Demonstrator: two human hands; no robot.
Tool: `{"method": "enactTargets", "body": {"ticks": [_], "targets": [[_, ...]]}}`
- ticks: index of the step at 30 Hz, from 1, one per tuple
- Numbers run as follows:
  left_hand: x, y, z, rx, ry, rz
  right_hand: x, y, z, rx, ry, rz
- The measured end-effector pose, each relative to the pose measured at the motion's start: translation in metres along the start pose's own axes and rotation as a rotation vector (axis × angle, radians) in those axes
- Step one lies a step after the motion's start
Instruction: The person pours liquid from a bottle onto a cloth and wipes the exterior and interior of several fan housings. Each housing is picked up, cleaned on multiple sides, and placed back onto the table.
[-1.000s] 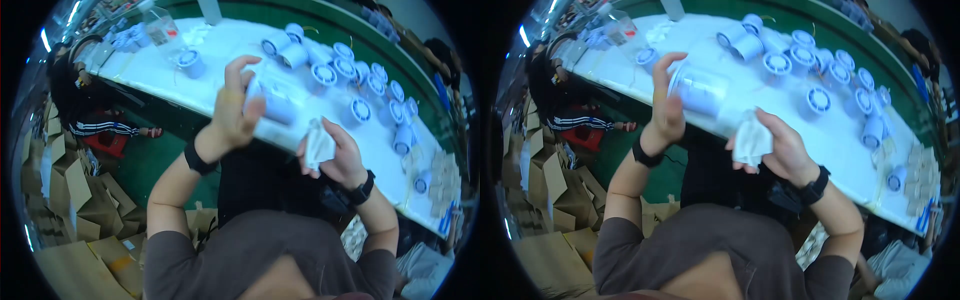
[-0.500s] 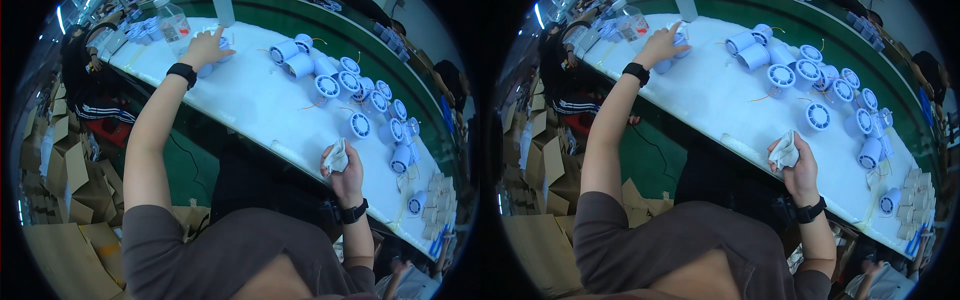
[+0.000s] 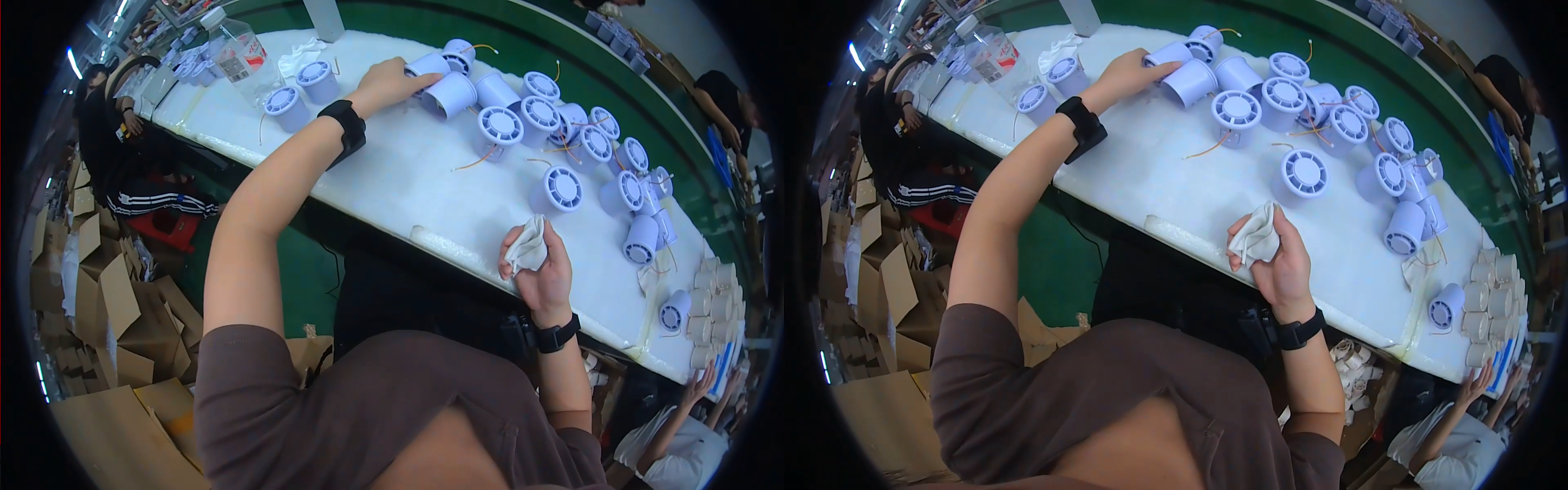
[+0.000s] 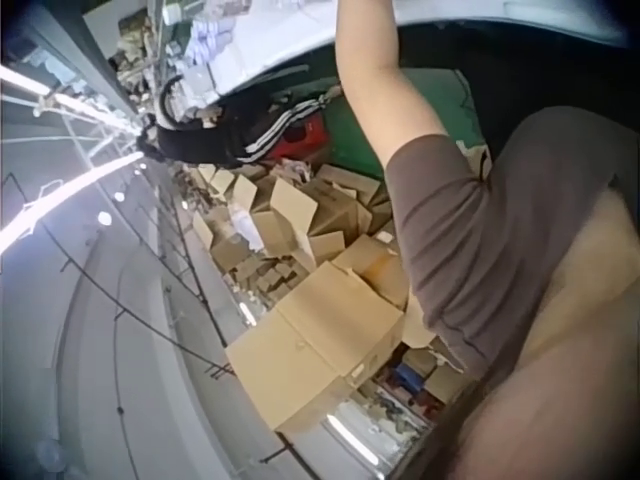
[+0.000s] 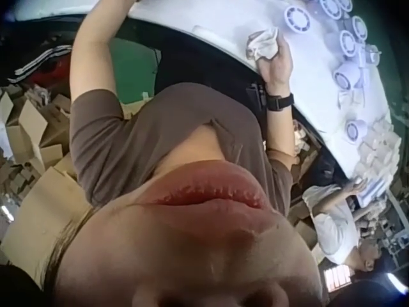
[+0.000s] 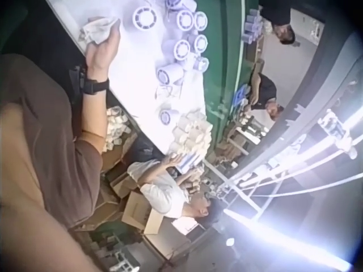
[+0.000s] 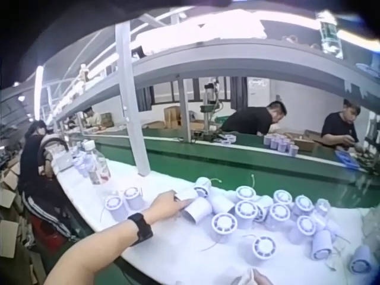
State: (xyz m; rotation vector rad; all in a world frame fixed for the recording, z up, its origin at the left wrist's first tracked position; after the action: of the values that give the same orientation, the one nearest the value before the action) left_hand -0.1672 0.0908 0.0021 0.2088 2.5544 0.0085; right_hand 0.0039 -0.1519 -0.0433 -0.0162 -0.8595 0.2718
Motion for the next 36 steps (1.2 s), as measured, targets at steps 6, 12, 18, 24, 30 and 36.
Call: {"method": "enactTargets", "body": {"ticks": [6,12,18,24,30,36], "targets": [[-0.049,-0.057,-0.068,-0.484,0.239,0.569,0.002,0.0,0.002,-0.007,-0.024,-0.008],[-0.092,-0.158,-0.068,-0.228,0.315,0.708,0.004,0.002,-0.003,0.027,0.033,-0.03],[-0.092,-0.211,-0.017,0.063,-0.155,0.744,0.088,-0.001,0.056,-0.117,-0.524,-0.578],[-0.061,-0.207,0.007,-0.142,-0.61,0.615,0.031,0.017,0.127,0.356,-1.569,-0.711],[-0.051,-0.213,0.016,-0.133,-0.715,0.524,0.047,0.013,0.135,0.297,-1.706,-0.797],[-0.049,-0.211,0.021,-0.168,-0.779,0.54,0.009,0.008,0.152,0.68,-1.781,-0.751]]}}
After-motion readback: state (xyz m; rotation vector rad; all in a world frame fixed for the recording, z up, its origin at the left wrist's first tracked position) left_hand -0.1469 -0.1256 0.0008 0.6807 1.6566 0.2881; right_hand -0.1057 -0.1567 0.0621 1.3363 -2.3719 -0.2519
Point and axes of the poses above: each hand's wrist, its own y-axis towards the middle knuckle, its own z-axis out of the palm, x = y × z, the point moved 10 cm from there along y, towards the middle knuckle, and after that the axes turned 1 degree about x, right-handed, at the moved point
